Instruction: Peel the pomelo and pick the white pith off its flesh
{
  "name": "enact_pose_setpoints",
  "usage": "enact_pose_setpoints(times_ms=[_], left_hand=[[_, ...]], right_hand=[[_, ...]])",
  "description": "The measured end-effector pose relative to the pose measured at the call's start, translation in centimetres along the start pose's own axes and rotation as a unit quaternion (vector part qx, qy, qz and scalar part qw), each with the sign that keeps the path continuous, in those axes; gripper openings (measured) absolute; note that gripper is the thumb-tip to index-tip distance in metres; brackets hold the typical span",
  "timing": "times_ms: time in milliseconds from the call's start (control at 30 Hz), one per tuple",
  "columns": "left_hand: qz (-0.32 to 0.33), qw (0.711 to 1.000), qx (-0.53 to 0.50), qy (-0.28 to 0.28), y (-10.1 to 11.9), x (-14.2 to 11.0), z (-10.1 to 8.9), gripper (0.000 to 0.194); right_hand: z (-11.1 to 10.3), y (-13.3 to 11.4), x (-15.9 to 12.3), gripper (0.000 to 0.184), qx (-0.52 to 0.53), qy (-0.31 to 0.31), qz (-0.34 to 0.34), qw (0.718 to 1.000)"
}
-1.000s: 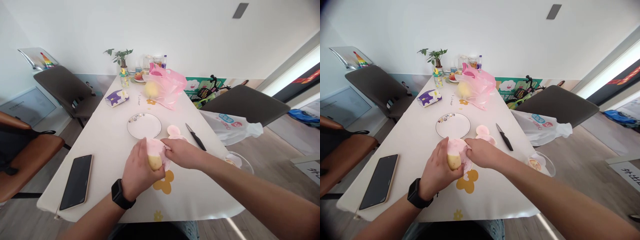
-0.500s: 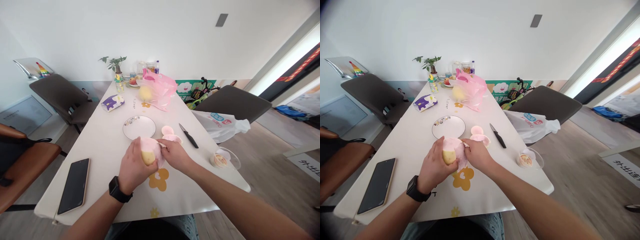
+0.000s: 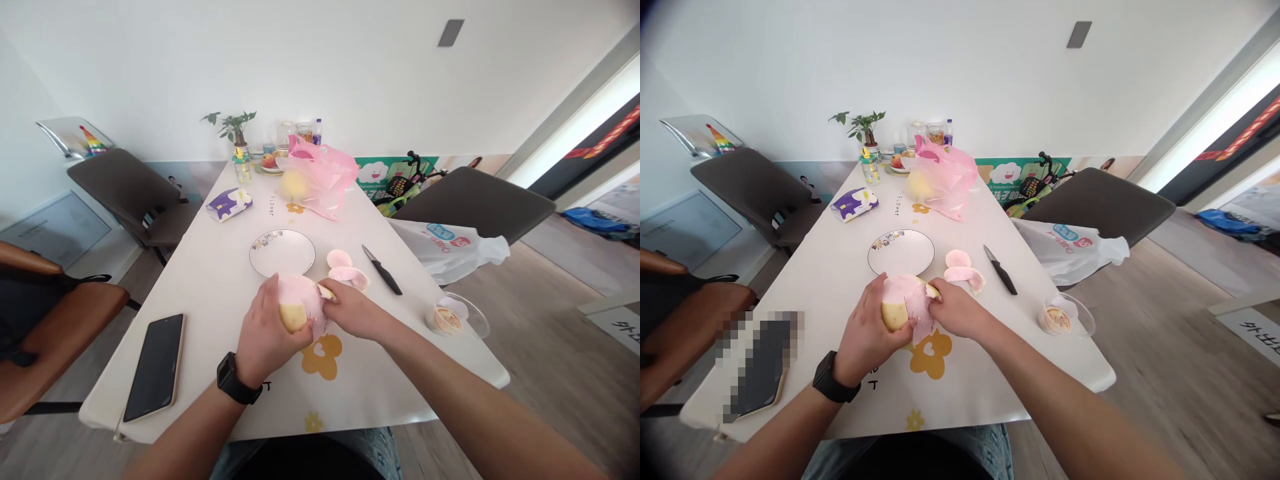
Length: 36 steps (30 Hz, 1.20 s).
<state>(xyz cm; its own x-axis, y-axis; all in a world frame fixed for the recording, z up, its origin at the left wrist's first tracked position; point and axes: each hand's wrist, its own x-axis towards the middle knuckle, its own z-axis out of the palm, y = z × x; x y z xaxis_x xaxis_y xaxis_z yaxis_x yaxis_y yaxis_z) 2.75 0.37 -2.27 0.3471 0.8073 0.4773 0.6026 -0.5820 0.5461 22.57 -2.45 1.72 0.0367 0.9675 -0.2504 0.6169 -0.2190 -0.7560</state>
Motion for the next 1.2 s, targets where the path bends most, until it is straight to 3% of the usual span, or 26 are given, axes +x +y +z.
enact_pose_setpoints(times_ms=[133,333,667,733,800,900,967,1067,1200], left_hand=[[-0.014,1.0,0.001,-0.002,0.2,0.1,0.1,0.088],[-0.028,1.0,0.002,-0.011,0.3,0.1,0.1,0.088],[-0.034,0.999,-0.014,-0.016,-0.3,0.0,-0.1,0.085],[-0.04,0.999,-0.014,-0.018,-0.4,0.0,-0.2,0.084],[-0.052,0.998,-0.015,-0.019,-0.4,-0.1,-0.3,0.083],[-0.07,0.997,-0.019,-0.018,-0.3,-0.1,-0.3,0.083],[-0.079,0.997,-0.024,-0.014,-0.2,-0.2,-0.3,0.083],[-0.099,0.994,-0.033,-0.013,-0.3,-0.2,-0.3,0.08],[-0.148,0.988,-0.045,-0.003,-0.7,-0.1,-0.5,0.072]], right_hand=[[0.3,0.5,0.3,0.025,-0.01,0.02,-0.018,1.0],[1.5,1.2,0.2,0.042,0.069,0.061,0.003,0.996],[1.2,1.9,-0.5,0.031,0.173,0.063,0.02,0.983],[1.3,1.5,-0.9,0.03,0.119,0.053,0.009,0.991],[1.5,0.9,-1.2,0.027,-0.022,0.058,-0.011,0.998],[2.0,0.7,-1.2,0.02,-0.246,0.086,-0.027,0.965],[2.6,1.2,-1.1,0.018,-0.298,0.098,-0.043,0.949],[4.1,2.6,-1.3,0.026,-0.252,0.143,-0.082,0.954],[6.3,3.4,-2.7,0.04,-0.042,0.224,-0.09,0.97]])
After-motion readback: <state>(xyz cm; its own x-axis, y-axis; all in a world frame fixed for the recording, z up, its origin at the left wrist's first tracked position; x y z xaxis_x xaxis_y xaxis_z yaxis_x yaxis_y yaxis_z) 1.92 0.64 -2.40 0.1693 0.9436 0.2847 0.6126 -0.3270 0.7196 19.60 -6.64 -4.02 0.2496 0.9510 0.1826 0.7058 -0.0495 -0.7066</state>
